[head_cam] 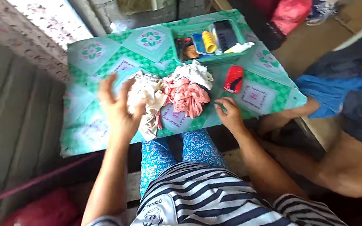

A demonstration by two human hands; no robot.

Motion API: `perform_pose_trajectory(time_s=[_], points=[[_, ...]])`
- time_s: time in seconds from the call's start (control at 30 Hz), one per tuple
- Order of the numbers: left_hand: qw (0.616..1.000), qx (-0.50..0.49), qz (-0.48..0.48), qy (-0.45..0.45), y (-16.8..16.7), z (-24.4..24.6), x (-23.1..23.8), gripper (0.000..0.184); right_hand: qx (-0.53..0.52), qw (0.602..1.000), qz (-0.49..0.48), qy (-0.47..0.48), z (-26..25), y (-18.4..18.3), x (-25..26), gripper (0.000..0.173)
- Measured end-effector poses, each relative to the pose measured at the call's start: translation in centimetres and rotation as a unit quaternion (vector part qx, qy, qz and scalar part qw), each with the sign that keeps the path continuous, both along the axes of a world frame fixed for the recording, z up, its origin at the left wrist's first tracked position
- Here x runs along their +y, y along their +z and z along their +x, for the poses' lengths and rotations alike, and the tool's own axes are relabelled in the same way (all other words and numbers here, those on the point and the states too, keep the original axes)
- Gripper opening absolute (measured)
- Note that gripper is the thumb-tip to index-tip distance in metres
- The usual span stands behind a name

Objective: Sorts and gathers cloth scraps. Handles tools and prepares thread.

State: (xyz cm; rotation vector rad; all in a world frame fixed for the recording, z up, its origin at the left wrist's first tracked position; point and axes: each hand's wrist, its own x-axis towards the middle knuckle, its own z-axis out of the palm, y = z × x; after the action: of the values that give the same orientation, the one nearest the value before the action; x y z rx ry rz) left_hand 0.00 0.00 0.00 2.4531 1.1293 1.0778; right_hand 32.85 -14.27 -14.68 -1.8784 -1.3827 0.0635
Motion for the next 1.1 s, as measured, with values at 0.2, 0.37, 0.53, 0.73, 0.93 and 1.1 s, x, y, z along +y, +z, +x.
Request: perform_pose_trajectory(time_s=[0.2,0.37,0.53,0.73,0.93,1.1], points=[[0.958,0.130,-0.216,0.139,-10.1,5.3,6.4,0.077,-0.031,0.999,0.009,-0.015,1.6,-2.7,2.1,0.023],[0.961,0.109,-0.215,0.134,-11.3,4.0,9.9,0.047,-0.039,0.999,0.018,-0.024,1.6,-3.2,1.9,0.023],[0.977,0.071,-0.167,0.115,-4.0,0.0,13.4,0.045,-0.061,0.997,0.042,-0.022,1.5,-3.4,2.0,0.023],[0.979,0.130,-0.130,0.088,1.7,-2.6,16.4,0.055,-0.068,0.996,0.050,-0.027,1.2,-3.3,1.9,0.024],[0.964,0.219,-0.146,0.044,-4.3,-1.6,14.7,0.068,-0.065,0.996,0.050,-0.031,0.9,-3.4,2.0,0.023],[0.967,0.253,-0.029,-0.001,-12.1,-0.1,12.5,0.045,-0.070,0.996,0.053,-0.035,1.2,-3.7,1.9,0.022]])
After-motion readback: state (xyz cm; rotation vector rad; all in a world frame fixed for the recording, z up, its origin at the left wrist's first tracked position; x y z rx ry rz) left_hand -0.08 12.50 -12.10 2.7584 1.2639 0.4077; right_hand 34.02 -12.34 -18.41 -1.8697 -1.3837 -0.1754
